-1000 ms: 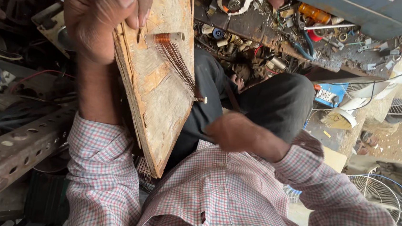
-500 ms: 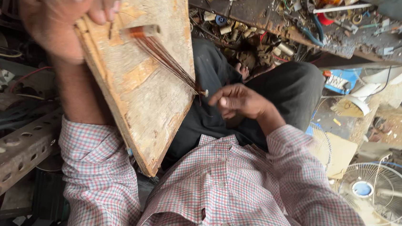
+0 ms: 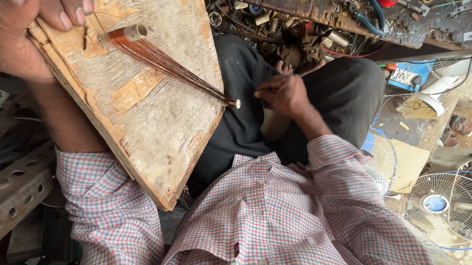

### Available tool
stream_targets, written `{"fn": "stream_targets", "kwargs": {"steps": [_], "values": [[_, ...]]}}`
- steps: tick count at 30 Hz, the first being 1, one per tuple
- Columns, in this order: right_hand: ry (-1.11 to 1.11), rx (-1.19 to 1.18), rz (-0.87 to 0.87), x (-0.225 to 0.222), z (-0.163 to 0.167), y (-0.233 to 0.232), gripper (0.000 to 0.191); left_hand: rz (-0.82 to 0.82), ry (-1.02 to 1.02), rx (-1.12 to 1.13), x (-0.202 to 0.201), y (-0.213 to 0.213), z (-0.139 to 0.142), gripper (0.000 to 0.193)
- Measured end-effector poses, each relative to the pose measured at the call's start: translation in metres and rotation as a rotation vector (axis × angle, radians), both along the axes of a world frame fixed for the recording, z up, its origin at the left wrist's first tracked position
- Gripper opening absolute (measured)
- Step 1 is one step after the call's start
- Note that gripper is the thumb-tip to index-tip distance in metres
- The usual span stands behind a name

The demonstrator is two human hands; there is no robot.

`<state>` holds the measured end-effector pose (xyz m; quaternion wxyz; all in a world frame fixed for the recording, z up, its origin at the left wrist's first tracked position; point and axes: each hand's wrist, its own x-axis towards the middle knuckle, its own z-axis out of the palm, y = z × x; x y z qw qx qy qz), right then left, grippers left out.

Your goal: The person sits holding a wooden board with two pegs on their lap and winds copper magnet wire back and forth between the pegs, building up a wire bundle. They repeatedly loop the wire by hand, guiding and tightening the strands until a thick coil of wire spans the board.

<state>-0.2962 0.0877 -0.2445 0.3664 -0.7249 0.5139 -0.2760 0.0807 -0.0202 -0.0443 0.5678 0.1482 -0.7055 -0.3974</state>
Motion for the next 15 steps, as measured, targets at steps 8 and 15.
{"fn": "stream_targets", "kwargs": {"steps": [8,15], "values": [[0.481,-0.342,-0.202,0.042,-0.008,0.018,0.017,-0.070,-0.136,-0.150,0.013,-0.015,-0.002,0.037],[0.723,-0.317,0.077,0.062,-0.009,0.036,0.026,-0.007,0.075,-0.328,0.000,-0.026,-0.028,0.039]]}}
